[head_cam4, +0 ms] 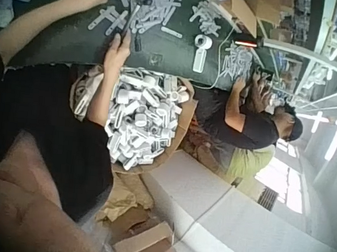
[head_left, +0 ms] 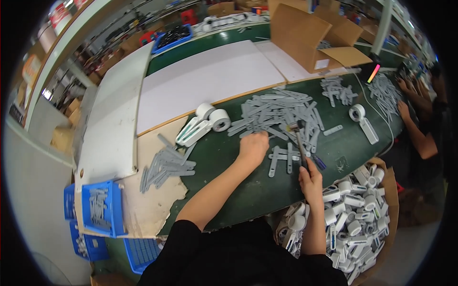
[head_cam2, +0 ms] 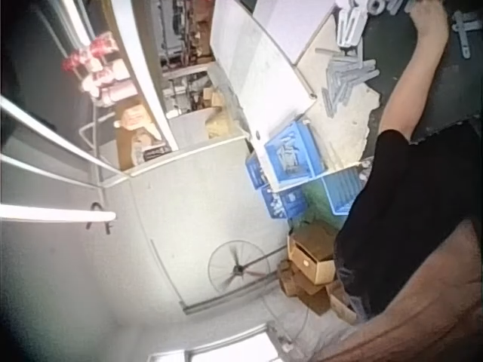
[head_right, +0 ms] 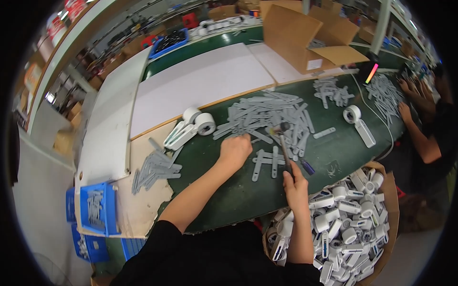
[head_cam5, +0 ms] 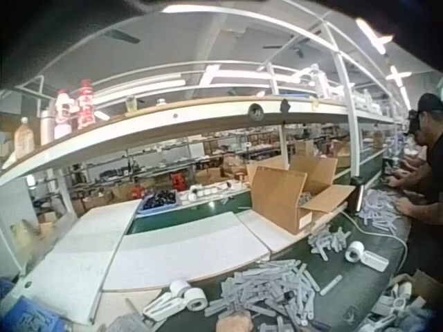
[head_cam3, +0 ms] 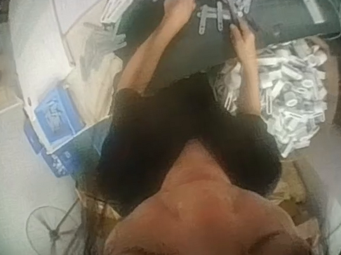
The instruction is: The person assembles metal brackets onto white plastic components using a hammer.
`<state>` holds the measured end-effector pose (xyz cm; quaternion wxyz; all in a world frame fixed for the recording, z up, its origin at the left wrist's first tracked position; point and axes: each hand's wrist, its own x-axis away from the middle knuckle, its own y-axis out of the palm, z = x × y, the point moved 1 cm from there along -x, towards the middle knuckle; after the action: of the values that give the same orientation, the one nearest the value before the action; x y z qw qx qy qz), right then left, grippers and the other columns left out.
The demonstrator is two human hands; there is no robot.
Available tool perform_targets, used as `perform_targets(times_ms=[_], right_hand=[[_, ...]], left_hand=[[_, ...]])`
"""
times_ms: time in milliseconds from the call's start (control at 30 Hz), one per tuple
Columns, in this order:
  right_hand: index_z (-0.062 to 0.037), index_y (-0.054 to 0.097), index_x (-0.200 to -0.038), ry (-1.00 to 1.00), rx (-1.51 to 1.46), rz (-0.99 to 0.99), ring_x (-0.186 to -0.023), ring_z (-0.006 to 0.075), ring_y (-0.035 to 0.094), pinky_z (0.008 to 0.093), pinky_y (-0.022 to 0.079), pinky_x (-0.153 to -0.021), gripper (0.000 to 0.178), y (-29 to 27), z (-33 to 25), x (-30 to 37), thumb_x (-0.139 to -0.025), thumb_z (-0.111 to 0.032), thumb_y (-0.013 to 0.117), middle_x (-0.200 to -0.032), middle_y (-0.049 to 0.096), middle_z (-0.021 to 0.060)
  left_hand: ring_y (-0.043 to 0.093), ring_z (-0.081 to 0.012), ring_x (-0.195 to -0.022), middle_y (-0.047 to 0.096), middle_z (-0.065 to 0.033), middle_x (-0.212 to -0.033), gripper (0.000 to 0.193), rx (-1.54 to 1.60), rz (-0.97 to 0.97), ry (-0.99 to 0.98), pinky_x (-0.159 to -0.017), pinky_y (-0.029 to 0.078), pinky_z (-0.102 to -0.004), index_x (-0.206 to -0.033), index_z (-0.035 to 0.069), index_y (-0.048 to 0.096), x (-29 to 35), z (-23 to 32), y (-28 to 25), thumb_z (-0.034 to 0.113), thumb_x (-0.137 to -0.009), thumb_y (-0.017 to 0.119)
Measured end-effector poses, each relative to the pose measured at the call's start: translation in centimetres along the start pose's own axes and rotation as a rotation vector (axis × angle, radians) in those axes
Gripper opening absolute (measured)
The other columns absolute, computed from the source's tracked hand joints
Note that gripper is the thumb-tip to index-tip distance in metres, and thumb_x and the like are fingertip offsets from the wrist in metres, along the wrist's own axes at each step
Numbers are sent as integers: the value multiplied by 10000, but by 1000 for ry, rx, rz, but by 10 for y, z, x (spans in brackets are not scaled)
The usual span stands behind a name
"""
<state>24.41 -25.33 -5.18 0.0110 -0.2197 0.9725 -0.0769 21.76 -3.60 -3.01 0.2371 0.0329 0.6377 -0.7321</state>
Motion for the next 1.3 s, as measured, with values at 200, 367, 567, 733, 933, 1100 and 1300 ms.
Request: perform_targets(times_ms=[200,367,567,733,933,1100,1300], right_hand=[[-29,452,-1288,62,-122,-62,-455,28,353,181,264,-395,396,-10,-7,6,-910,-131,512,-606,443,-34],[-38,455,-1293,58,-71,-88,-447,18,338,175,245,-387,399,-6,-6,6,-911,-134,516,-585,429,-41],[-27,459,-1288,37,-65,-137,-467,12,334,172,249,-410,398,12,-11,24,-905,-117,521,-617,445,-40],[-11,473,-1268,21,-56,-192,-470,20,346,180,248,-414,386,37,-15,37,-899,-110,525,-612,445,-38],[-17,484,-1263,23,-73,-232,-500,26,377,179,281,-438,389,61,-29,54,-883,-85,533,-635,472,-37],[-8,481,-1260,37,-74,-246,-508,30,388,179,295,-448,393,60,-32,64,-874,-55,534,-644,479,-32],[-25,473,-1267,27,-63,-233,-438,28,378,176,273,-391,393,58,-20,61,-880,-67,524,-622,494,-18]], left_hand=[[632,-305,-609,617,-149,-640,79,424,127,-107,-573,517,-373,-777,20,559,44,-28,-36,85,-757,600],[656,-159,-672,665,-118,-732,165,749,257,-544,-602,519,-249,-851,-14,628,118,-82,-81,132,-793,679],[629,-96,-686,655,-54,-761,101,1085,444,-719,-616,499,-207,-837,-1,596,193,-134,-104,29,-790,680],[618,-85,-687,645,-44,-748,99,1152,470,-727,-626,493,-200,-833,7,585,203,-156,-105,11,-788,673],[552,-74,-676,601,-17,-769,415,1111,443,-522,-628,456,-214,-1131,22,477,144,-169,-103,-32,-757,648],[527,-115,-772,597,-53,-846,211,1193,165,-700,-701,420,-241,-1023,6,600,80,-175,-95,105,-883,478],[592,-336,-890,571,-180,-981,370,333,358,-487,-731,491,-419,-920,18,589,33,-155,-90,373,-817,603]])
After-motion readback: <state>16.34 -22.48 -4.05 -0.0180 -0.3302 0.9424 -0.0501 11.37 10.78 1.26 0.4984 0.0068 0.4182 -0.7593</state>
